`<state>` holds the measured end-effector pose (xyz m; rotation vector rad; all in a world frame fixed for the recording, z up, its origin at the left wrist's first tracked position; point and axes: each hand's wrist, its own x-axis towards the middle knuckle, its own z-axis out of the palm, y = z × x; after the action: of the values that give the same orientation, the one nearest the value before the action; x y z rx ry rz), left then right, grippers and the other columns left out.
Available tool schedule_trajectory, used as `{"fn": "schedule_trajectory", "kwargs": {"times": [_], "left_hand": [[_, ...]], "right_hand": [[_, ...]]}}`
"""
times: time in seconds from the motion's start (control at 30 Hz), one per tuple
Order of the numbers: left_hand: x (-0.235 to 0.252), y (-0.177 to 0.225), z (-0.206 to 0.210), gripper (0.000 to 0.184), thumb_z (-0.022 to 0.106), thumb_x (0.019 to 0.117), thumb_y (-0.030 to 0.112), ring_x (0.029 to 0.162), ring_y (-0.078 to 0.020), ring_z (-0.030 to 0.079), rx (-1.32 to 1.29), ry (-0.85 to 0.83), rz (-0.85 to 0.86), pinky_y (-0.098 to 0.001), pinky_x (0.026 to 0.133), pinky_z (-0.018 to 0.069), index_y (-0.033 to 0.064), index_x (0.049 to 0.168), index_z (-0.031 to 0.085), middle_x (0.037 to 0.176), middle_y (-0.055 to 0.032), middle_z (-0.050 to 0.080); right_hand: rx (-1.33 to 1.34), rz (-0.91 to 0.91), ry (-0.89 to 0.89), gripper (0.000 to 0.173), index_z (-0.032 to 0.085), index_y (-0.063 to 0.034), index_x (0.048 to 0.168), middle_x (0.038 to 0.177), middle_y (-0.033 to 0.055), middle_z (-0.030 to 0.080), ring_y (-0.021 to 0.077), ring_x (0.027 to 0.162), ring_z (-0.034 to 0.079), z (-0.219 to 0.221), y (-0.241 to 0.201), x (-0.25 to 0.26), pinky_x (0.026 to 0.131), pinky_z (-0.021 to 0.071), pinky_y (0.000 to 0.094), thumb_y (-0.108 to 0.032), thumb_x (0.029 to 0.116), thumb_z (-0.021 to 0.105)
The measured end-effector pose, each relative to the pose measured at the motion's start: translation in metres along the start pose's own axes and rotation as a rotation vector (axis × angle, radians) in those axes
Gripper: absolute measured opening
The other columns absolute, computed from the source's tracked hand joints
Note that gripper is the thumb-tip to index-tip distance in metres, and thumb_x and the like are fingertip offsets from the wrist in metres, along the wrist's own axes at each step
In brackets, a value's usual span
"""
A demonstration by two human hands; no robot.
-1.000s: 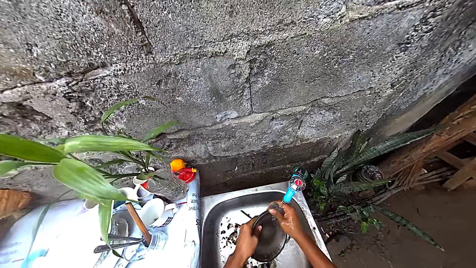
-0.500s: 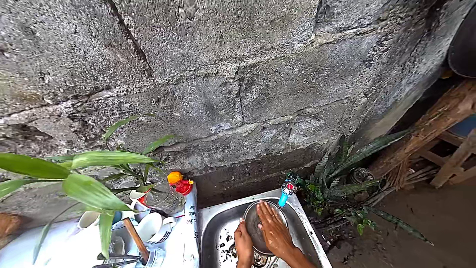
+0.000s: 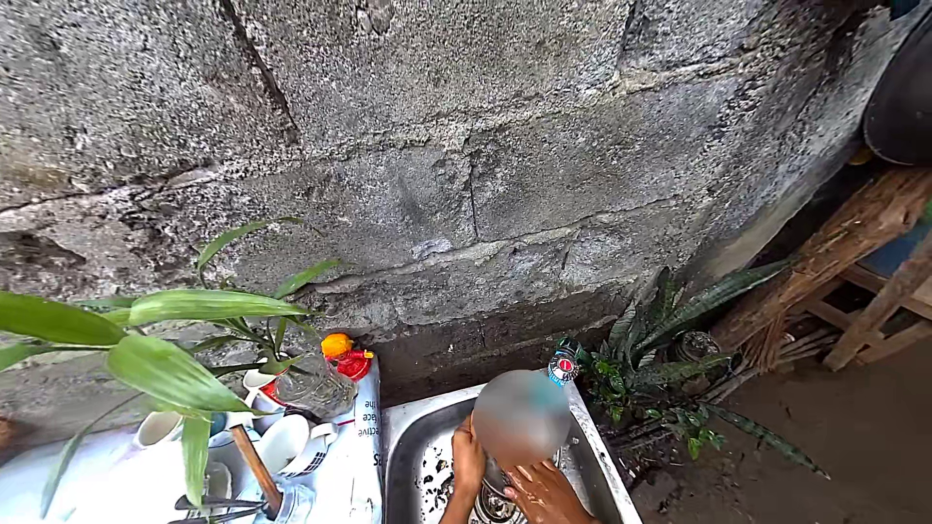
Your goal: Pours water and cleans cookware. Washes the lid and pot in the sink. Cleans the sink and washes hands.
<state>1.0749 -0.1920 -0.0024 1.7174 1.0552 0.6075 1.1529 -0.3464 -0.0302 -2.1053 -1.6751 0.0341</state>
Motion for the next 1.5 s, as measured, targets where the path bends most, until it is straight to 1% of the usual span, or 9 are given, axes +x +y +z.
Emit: {"fn": "schedule_trajectory", "kwargs": {"times": [0.13, 0.33, 0.5, 0.7, 0.87, 0.97, 1.17, 1.37, 1.5], "left_hand": [[0.009, -0.008, -0.002, 0.046, 0.042, 0.1109, 0.027, 0.079, -0.0250, 0.067, 0.018, 0.016, 0.002, -0.0475, 0.080, 0.0544, -0.0047, 0.094, 0.070, 0.081, -0.0162, 0.068], [0.014, -0.010, 0.018, 0.049, 0.042, 0.1104, 0.032, 0.078, -0.0228, 0.063, 0.010, -0.386, 0.040, -0.0463, 0.080, 0.0522, -0.0033, 0.091, 0.069, 0.080, -0.0138, 0.065], [0.014, -0.021, 0.054, 0.026, 0.068, 0.0968, 0.020, 0.064, -0.0074, 0.051, -0.305, -0.381, 0.139, -0.0278, 0.066, 0.0464, 0.0027, 0.080, 0.060, 0.069, 0.0010, 0.053], [-0.025, 0.011, 0.071, 0.044, 0.060, 0.0947, -0.008, 0.098, -0.0209, 0.069, -0.980, -0.381, -0.407, -0.0403, 0.088, 0.0588, -0.0021, 0.137, 0.050, 0.114, -0.0150, 0.069], [-0.071, 0.020, 0.083, 0.045, 0.055, 0.0890, -0.018, 0.091, -0.0259, 0.070, -1.294, -0.267, -0.679, -0.0450, 0.082, 0.0598, 0.0042, 0.127, 0.046, 0.106, -0.0150, 0.068], [-0.067, 0.008, 0.059, 0.048, 0.053, 0.0896, -0.017, 0.096, -0.0271, 0.070, -1.221, -0.356, -0.600, -0.0462, 0.084, 0.0596, 0.0044, 0.131, 0.044, 0.111, -0.0159, 0.068], [-0.043, 0.006, 0.035, 0.052, 0.030, 0.1117, 0.043, 0.114, -0.0285, 0.066, -1.036, -0.259, -0.613, -0.0487, 0.096, 0.0552, 0.0056, 0.143, 0.046, 0.125, -0.0176, 0.067], [-0.031, 0.021, 0.010, 0.042, 0.044, 0.1102, 0.035, 0.088, -0.0193, 0.071, -0.551, -0.403, -0.463, -0.0400, 0.083, 0.0599, -0.0016, 0.119, 0.062, 0.097, -0.0132, 0.072], [-0.049, 0.004, 0.021, 0.039, 0.037, 0.1102, 0.025, 0.104, -0.0201, 0.069, -1.041, -0.270, -0.435, -0.0393, 0.091, 0.0582, 0.0031, 0.141, 0.047, 0.117, -0.0132, 0.069]], "right_hand": [[0.142, 0.242, 0.127, 0.048, 0.054, -0.0154, 0.150, 0.163, 0.0166, 0.037, 0.0382, 0.149, 0.038, -0.011, 0.048, -0.015, 0.118, 0.0374, 0.0568, -0.033, 0.1064, 0.047], [0.975, 0.684, 0.211, 0.033, 0.068, -0.0026, 0.129, 0.129, 0.0109, 0.069, 0.0138, 0.121, 0.063, -0.060, 0.057, 0.025, 0.106, 0.0495, 0.0335, -0.011, 0.0971, 0.066], [0.676, 0.694, 0.202, 0.017, 0.076, -0.0080, 0.109, 0.104, 0.0065, 0.076, 0.0157, 0.099, 0.071, -0.077, 0.060, 0.015, 0.093, 0.0559, 0.0429, -0.011, 0.0924, 0.072], [0.681, 0.728, 0.727, 0.022, 0.073, 0.0001, 0.110, 0.102, 0.0073, 0.075, 0.0069, 0.094, 0.070, -0.093, 0.055, 0.001, 0.087, 0.0575, 0.0257, -0.002, 0.0882, 0.068], [0.787, 0.769, 0.999, 0.025, 0.066, 0.0053, 0.116, 0.107, 0.0086, 0.071, 0.0062, 0.098, 0.067, -0.065, 0.047, 0.005, 0.089, 0.0560, 0.0212, 0.000, 0.0917, 0.063], [0.792, 0.791, 0.914, 0.026, 0.065, 0.0039, 0.117, 0.108, 0.0088, 0.070, 0.0072, 0.100, 0.067, -0.048, 0.047, -0.001, 0.090, 0.0556, 0.0227, -0.003, 0.0917, 0.065], [0.632, 0.790, 0.565, 0.040, 0.063, 0.0003, 0.121, 0.107, 0.0147, 0.070, 0.0214, 0.099, 0.068, -0.049, 0.042, -0.001, 0.088, 0.0554, 0.0451, -0.014, 0.0853, 0.075], [0.543, 0.508, -0.146, 0.063, 0.059, -0.0058, 0.140, 0.135, 0.0186, 0.063, 0.0301, 0.128, 0.060, -0.084, 0.076, 0.025, 0.112, 0.0449, 0.0495, -0.024, 0.0848, 0.082], [0.620, 0.744, 0.122, 0.034, 0.068, -0.0006, 0.119, 0.107, 0.0196, 0.072, 0.0310, 0.102, 0.069, -0.077, 0.071, 0.030, 0.095, 0.0525, 0.0552, -0.014, 0.0888, 0.077]]}}
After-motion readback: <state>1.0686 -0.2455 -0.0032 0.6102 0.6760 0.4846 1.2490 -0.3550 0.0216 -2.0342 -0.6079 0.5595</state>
